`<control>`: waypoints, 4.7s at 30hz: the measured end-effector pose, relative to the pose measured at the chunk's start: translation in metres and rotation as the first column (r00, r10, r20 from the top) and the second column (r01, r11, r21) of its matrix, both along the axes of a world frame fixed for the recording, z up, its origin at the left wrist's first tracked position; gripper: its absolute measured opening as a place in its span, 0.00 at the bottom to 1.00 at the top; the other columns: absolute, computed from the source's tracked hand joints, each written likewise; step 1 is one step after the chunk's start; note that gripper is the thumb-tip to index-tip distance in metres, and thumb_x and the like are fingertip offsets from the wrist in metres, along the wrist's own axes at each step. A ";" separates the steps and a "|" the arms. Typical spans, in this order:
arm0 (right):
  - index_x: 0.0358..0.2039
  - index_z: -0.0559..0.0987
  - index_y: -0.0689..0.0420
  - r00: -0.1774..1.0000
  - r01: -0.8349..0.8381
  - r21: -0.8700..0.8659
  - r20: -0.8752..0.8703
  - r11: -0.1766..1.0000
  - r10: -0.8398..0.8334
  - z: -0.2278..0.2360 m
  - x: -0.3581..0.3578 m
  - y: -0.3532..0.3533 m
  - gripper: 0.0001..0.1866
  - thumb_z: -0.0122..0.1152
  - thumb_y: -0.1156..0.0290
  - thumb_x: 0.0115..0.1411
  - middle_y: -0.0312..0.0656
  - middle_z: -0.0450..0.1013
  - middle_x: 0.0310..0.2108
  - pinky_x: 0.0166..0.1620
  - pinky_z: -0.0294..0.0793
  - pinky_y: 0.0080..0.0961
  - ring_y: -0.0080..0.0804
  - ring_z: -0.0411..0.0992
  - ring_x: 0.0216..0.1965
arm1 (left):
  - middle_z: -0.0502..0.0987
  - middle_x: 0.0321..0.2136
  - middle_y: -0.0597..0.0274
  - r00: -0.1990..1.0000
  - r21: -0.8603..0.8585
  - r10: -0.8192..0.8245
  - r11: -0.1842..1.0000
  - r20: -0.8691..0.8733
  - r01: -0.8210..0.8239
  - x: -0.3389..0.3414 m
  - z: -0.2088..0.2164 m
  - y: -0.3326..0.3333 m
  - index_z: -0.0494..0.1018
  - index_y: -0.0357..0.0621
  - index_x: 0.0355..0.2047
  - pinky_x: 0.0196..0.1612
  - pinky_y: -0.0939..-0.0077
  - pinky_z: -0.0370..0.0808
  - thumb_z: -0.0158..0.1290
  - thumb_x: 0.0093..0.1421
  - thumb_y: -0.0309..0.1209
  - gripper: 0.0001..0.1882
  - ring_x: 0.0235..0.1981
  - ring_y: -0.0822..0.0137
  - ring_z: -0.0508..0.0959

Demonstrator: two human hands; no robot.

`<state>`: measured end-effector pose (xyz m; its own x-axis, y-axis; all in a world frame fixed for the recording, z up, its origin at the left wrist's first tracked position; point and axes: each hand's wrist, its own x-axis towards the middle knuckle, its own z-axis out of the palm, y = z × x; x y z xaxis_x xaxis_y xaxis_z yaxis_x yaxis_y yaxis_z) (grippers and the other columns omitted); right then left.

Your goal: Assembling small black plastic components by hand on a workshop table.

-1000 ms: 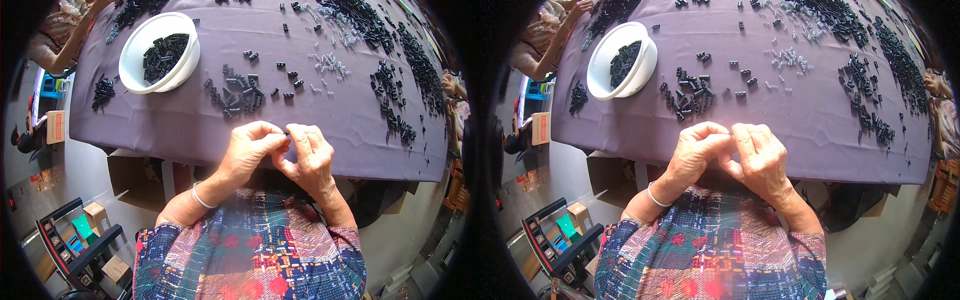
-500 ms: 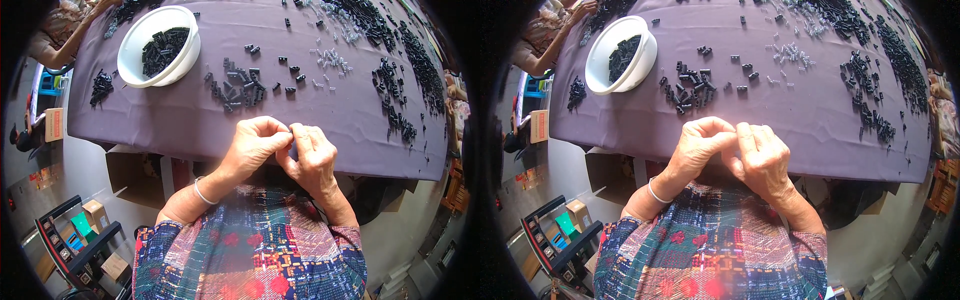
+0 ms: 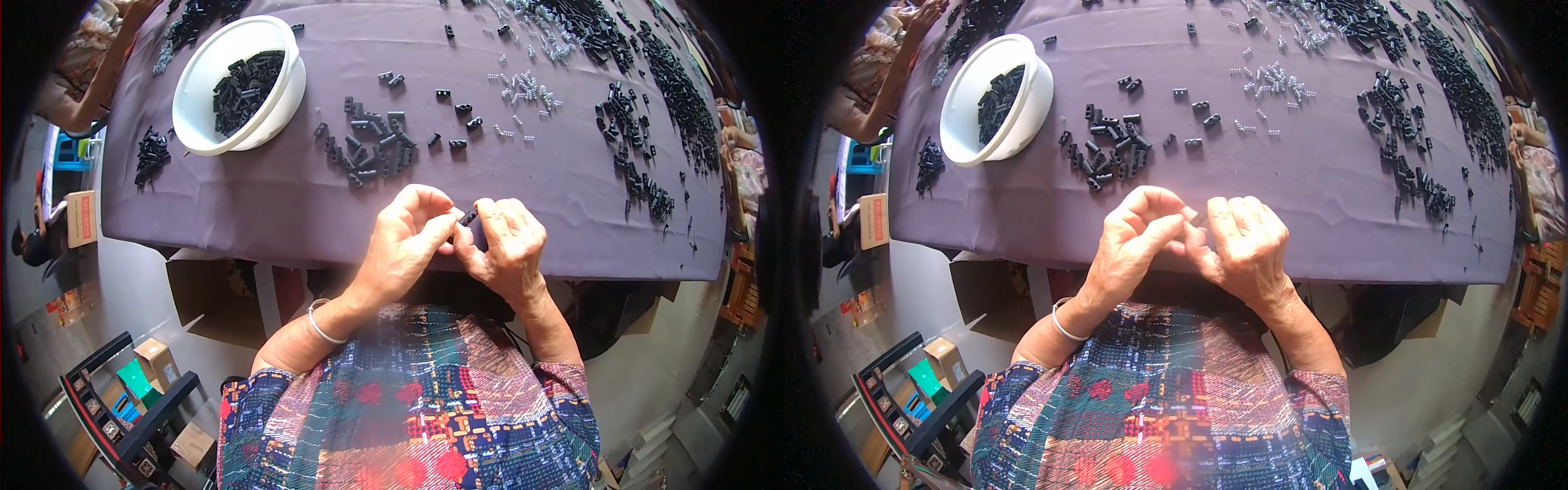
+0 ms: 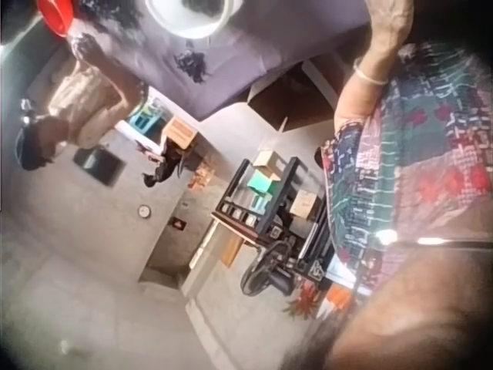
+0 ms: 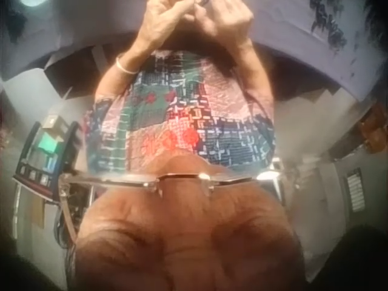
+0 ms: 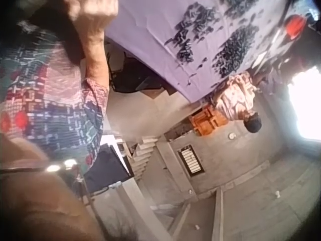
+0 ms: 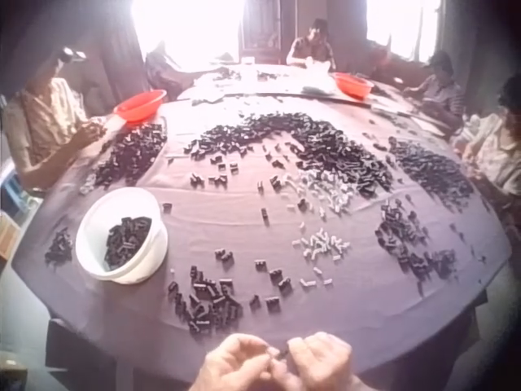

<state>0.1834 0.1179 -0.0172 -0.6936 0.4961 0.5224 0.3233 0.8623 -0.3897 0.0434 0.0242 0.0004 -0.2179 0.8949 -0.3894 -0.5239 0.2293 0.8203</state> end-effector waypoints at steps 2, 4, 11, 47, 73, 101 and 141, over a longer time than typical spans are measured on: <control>0.30 0.74 0.65 0.999 -0.016 0.009 -0.051 1.000 0.016 -0.003 0.000 0.002 0.14 0.65 0.73 0.43 0.43 0.66 0.20 0.24 0.70 0.32 0.40 0.68 0.20 | 0.74 0.37 0.61 0.999 0.013 -0.001 1.000 -0.046 0.001 0.001 -0.003 0.000 0.67 0.35 0.44 0.38 0.81 0.75 0.51 0.65 0.28 0.10 0.37 0.74 0.76; 0.29 0.74 0.65 0.998 -0.021 0.000 -0.064 1.000 0.021 -0.005 0.000 0.004 0.14 0.65 0.73 0.42 0.43 0.66 0.20 0.24 0.70 0.32 0.40 0.67 0.20 | 0.74 0.38 0.61 0.999 0.017 -0.012 1.000 -0.035 0.013 -0.001 -0.003 0.002 0.66 0.36 0.44 0.38 0.82 0.75 0.51 0.65 0.27 0.10 0.37 0.74 0.76; 0.30 0.74 0.65 0.994 -0.053 -0.013 -0.092 0.999 0.051 -0.002 0.001 0.005 0.14 0.67 0.72 0.45 0.43 0.66 0.19 0.21 0.66 0.32 0.40 0.66 0.18 | 0.77 0.38 0.60 0.997 0.020 -0.075 0.997 -0.024 0.076 -0.007 0.002 0.003 0.69 0.35 0.43 0.40 0.79 0.76 0.50 0.65 0.26 0.09 0.37 0.73 0.77; 0.31 0.76 0.59 0.957 0.075 -0.355 -0.236 0.932 -0.167 0.014 -0.030 0.008 0.12 0.66 0.83 0.44 0.40 0.71 0.26 0.31 0.72 0.31 0.37 0.71 0.26 | 0.80 0.38 0.61 0.950 0.156 0.141 0.983 -0.279 -0.100 -0.027 0.008 0.008 0.74 0.35 0.42 0.43 0.81 0.75 0.56 0.60 0.22 0.10 0.38 0.75 0.77; 0.29 0.77 0.51 0.961 0.214 0.111 0.155 0.971 -0.229 0.002 -0.007 0.082 0.06 0.65 0.72 0.49 0.34 0.69 0.27 0.38 0.62 0.34 0.35 0.68 0.35 | 0.79 0.34 0.57 0.994 0.014 0.106 0.994 -0.031 -0.106 -0.022 -0.003 0.000 0.74 0.36 0.43 0.34 0.77 0.77 0.55 0.61 0.22 0.10 0.31 0.70 0.79; 0.28 0.76 0.55 0.988 -0.116 -0.088 0.095 0.989 0.124 0.045 -0.011 0.005 0.09 0.63 0.75 0.44 0.38 0.69 0.25 0.39 0.63 0.34 0.36 0.68 0.31 | 0.76 0.32 0.68 0.896 0.080 -0.012 0.995 -0.443 0.053 -0.009 -0.005 -0.015 0.73 0.36 0.43 0.38 0.85 0.73 0.54 0.64 0.27 0.09 0.33 0.79 0.74; 0.34 0.77 0.59 0.977 -0.099 -0.942 -0.154 0.319 -0.150 0.034 -0.010 0.021 0.05 0.63 0.80 0.57 0.27 0.72 0.28 0.35 0.68 0.11 0.10 0.68 0.31 | 0.75 0.32 0.65 0.978 0.116 -0.126 0.987 0.169 0.107 -0.020 -0.012 -0.014 0.72 0.37 0.41 0.39 0.79 0.74 0.51 0.65 0.27 0.07 0.32 0.74 0.74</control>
<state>0.1731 0.1385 0.0171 -0.6268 0.7514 -0.2059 0.1560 -0.1378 -0.9781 0.0230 0.0103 -0.0118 -0.0464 0.9483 -0.3140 -0.6367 0.2142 0.7408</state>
